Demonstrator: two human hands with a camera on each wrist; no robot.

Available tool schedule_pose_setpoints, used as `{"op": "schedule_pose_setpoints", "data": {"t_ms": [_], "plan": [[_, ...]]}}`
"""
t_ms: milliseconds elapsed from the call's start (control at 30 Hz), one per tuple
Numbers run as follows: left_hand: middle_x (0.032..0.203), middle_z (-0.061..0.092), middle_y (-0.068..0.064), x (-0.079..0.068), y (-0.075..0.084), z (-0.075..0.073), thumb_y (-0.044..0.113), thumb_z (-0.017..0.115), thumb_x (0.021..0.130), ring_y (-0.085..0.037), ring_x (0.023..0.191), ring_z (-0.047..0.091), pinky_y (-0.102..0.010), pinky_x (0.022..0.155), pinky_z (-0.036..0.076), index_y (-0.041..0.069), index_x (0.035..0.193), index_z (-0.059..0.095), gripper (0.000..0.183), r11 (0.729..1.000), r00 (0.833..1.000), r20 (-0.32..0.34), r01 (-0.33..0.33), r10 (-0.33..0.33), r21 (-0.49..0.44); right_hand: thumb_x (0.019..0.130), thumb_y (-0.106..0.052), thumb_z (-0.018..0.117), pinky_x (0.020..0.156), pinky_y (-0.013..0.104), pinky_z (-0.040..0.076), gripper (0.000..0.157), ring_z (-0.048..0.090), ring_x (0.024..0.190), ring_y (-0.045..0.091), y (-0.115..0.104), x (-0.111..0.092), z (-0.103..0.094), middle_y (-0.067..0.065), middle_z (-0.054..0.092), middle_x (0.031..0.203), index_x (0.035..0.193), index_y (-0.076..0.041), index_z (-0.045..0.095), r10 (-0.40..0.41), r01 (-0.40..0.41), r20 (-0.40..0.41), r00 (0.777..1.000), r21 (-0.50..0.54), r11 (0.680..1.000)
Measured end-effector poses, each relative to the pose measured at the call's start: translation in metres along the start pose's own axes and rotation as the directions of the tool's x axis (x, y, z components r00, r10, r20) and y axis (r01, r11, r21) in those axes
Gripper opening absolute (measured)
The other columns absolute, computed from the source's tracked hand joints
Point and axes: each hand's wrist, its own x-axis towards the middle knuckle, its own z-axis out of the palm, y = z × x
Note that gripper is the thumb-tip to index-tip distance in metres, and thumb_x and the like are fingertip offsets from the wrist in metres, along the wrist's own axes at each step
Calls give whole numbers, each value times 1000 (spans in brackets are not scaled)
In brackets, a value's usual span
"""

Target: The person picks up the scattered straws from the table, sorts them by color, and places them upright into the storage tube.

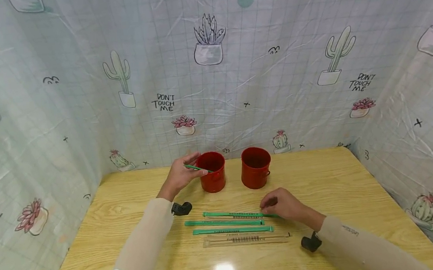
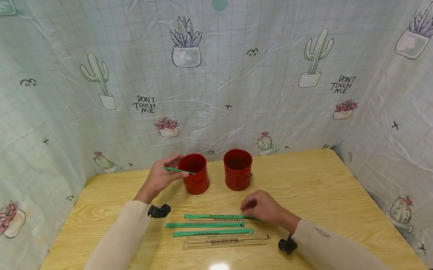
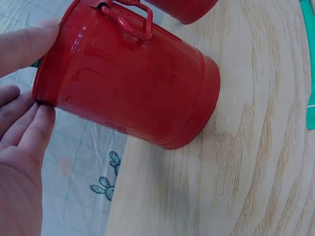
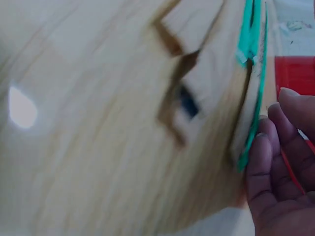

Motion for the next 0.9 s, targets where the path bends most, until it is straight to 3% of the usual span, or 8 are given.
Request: {"op": "schedule_pose_setpoints", "data": {"t_ms": [367, 900], "plan": [[162, 47, -15, 0, 1, -1, 11, 82, 90, -35, 151, 46, -47, 119, 46, 1, 156, 46, 75, 1000, 1000, 1, 14, -14, 14, 91, -8, 80, 70, 21, 57, 10, 67, 82, 4, 12, -9, -9, 8, 80, 95, 100, -5, 81, 3, -3, -5, 1000, 21, 1000], [163, 46, -16, 2, 2, -2, 11, 81, 91, -36, 151, 45, -47, 118, 46, 1, 156, 45, 75, 1000, 1000, 16, 10, -11, 28, 88, -9, 82, 68, 21, 56, 11, 66, 78, 4, 9, -10, -6, 7, 79, 94, 98, -5, 81, -17, 17, 1, 1000, -16, 1000]]}}
